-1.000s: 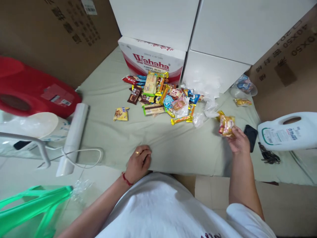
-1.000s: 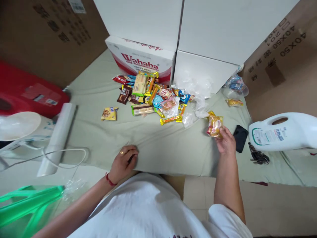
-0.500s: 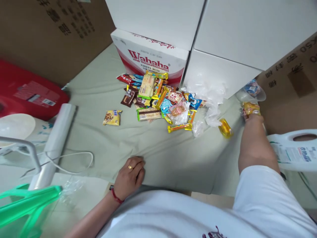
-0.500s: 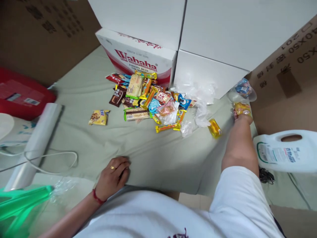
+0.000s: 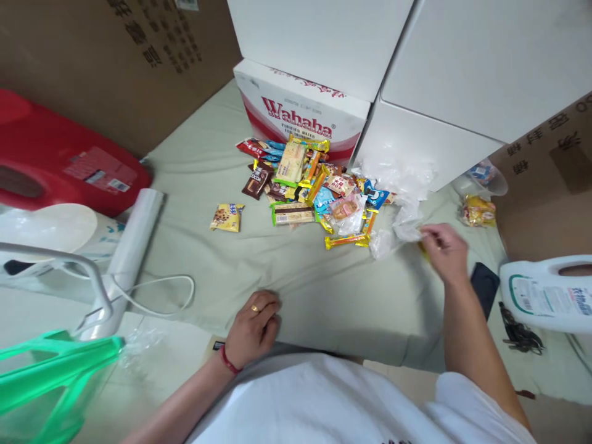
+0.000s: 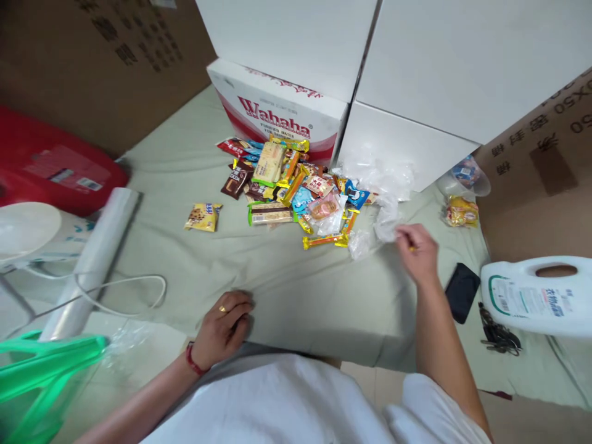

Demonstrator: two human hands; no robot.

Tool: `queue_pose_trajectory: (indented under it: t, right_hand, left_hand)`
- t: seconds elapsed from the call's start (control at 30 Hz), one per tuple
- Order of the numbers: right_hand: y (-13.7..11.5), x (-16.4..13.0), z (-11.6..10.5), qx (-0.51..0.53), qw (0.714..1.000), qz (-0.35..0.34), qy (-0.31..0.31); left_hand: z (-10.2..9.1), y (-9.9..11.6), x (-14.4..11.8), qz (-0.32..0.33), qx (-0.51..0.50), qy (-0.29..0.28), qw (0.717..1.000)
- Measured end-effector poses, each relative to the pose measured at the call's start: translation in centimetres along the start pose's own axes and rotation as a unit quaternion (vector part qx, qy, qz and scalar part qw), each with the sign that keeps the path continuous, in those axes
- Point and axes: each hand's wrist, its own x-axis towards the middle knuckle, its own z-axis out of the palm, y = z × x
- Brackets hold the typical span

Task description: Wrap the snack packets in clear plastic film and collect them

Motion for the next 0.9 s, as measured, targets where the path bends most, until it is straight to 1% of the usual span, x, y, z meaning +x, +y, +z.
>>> queue_pose_trajectory:
  t: [0.03, 0.1, 0.13, 0.17, 0.2, 0.23, 0.27, 0.3, 0.33, 0.37, 0.4, 0.43, 0.47, 0.5, 0.53, 0.57, 0.6, 0.63, 0.67, 0.7, 0.73, 0.77, 0.8, 0.83, 0.87, 0.9]
  right_hand:
    - [-2.0, -1.3, 1.3, 0.000, 0.999, -0.012, -0.047]
    - [-5.0, -3.0, 3.8, -0.015, 0.995, -0.005, -0.094]
    - [-6.0, -3.6, 4.7, -0.018, 0.995, 0.010, -0.098]
    - [-6.7, -4.0, 5.4, -0.012, 0.996, 0.035, -0.083]
    - [-7.2, -4.3, 5.8, 0.007, 0.996, 0.066, -0.053]
    - [-7.8, -4.8, 6.0, 0.041, 0.994, 0.101, -0.012]
    - [-8.5, -5.4, 6.0, 0.084, 0.987, 0.131, 0.029]
    - [-9.5, -6.2, 5.9, 0.131, 0.978, 0.150, 0.057]
    - [-10.7, -7.2, 5.9, 0.173, 0.971, 0.152, 0.064]
    - [-12.3, -8.4, 6.0, 0.205, 0.968, 0.135, 0.046]
    - [-14.0, -9.6, 6.3, 0.224, 0.969, 0.100, 0.008]
    - [-15.8, -10.9, 6.7, 0.235, 0.970, 0.055, -0.042]
    - [-17.5, -12.0, 7.3, 0.240, 0.967, 0.014, -0.091]
    - [-19.0, -13.0, 7.9, 0.245, 0.961, -0.015, -0.128]
    - [-20.2, -13.8, 8.6, 0.258, 0.955, -0.021, -0.147]
    - [-21.0, -14.5, 9.2, 0.282, 0.949, 0.002, -0.141]
    - [-21.4, -14.9, 9.8, 0.318, 0.940, 0.049, -0.115]
    - [-21.5, -15.3, 10.3, 0.363, 0.922, 0.111, -0.083]
    - [-21.3, -15.5, 10.7, 0.409, 0.894, 0.175, -0.057]
    - [-21.0, -15.7, 11.0, 0.451, 0.860, 0.232, -0.049]
    - [-20.6, -15.9, 11.2, 0.483, 0.829, 0.275, -0.061]
    - [-20.2, -16.1, 11.3, 0.501, 0.807, 0.302, -0.086]
    - [-19.9, -16.3, 11.3, 0.502, 0.798, 0.316, -0.107]
    - [-19.7, -16.4, 11.2, 0.488, 0.806, 0.320, -0.106]
    - [-19.7, -16.4, 11.0, 0.460, 0.827, 0.313, -0.078]
    - [-19.7, -16.3, 10.8, 0.422, 0.857, 0.293, -0.033]
  left_hand:
    - [0.0, 0.0, 0.0, -0.003, -0.009, 0.004, 1.000]
    - [-0.2, -0.1, -0.2, -0.009, -0.033, 0.011, 0.999]
    - [-0.3, -0.1, -0.3, -0.015, -0.052, 0.012, 0.998]
    - [-0.5, -0.2, -0.4, -0.028, -0.077, 0.011, 0.997]
    - [-0.6, -0.2, -0.5, -0.051, -0.107, 0.009, 0.993]
    - [-0.8, -0.1, -0.4, -0.088, -0.144, 0.008, 0.986]
    - [-1.0, 0.1, -0.3, -0.138, -0.189, 0.006, 0.972]
    - [-1.1, 0.5, 0.0, -0.199, -0.244, 0.005, 0.949]
    - [-1.1, 0.9, 0.5, -0.265, -0.307, 0.004, 0.914]
    - [-1.0, 1.5, 1.1, -0.328, -0.376, 0.000, 0.867]
    - [-0.9, 2.1, 1.8, -0.381, -0.446, -0.005, 0.810]
    - [-0.6, 2.6, 2.6, -0.416, -0.508, -0.014, 0.754]
    - [-0.4, 3.1, 3.4, -0.433, -0.556, -0.027, 0.709]
    - [-0.1, 3.4, 4.1, -0.440, -0.588, -0.039, 0.678]
    - [0.2, 3.5, 4.7, -0.443, -0.606, -0.042, 0.660]
    - [0.4, 3.4, 5.1, -0.442, -0.618, -0.037, 0.649]
    - [0.6, 3.1, 5.2, -0.442, -0.627, -0.025, 0.641]
    - [0.7, 2.7, 5.2, -0.443, -0.635, -0.010, 0.633]
    - [0.7, 2.2, 5.0, -0.445, -0.646, 0.006, 0.620]
    - [0.7, 1.7, 4.6, -0.449, -0.656, 0.021, 0.606]
    - [0.7, 1.2, 4.3, -0.454, -0.664, 0.034, 0.593]
    - [0.6, 0.7, 3.9, -0.458, -0.670, 0.049, 0.582]
    - [0.5, 0.4, 3.6, -0.460, -0.674, 0.062, 0.575]
    - [0.4, 0.1, 3.3, -0.460, -0.673, 0.074, 0.574]
    - [0.3, 0.0, 3.1, -0.457, -0.670, 0.082, 0.579]
    - [0.2, -0.1, 3.1, -0.451, -0.666, 0.086, 0.588]
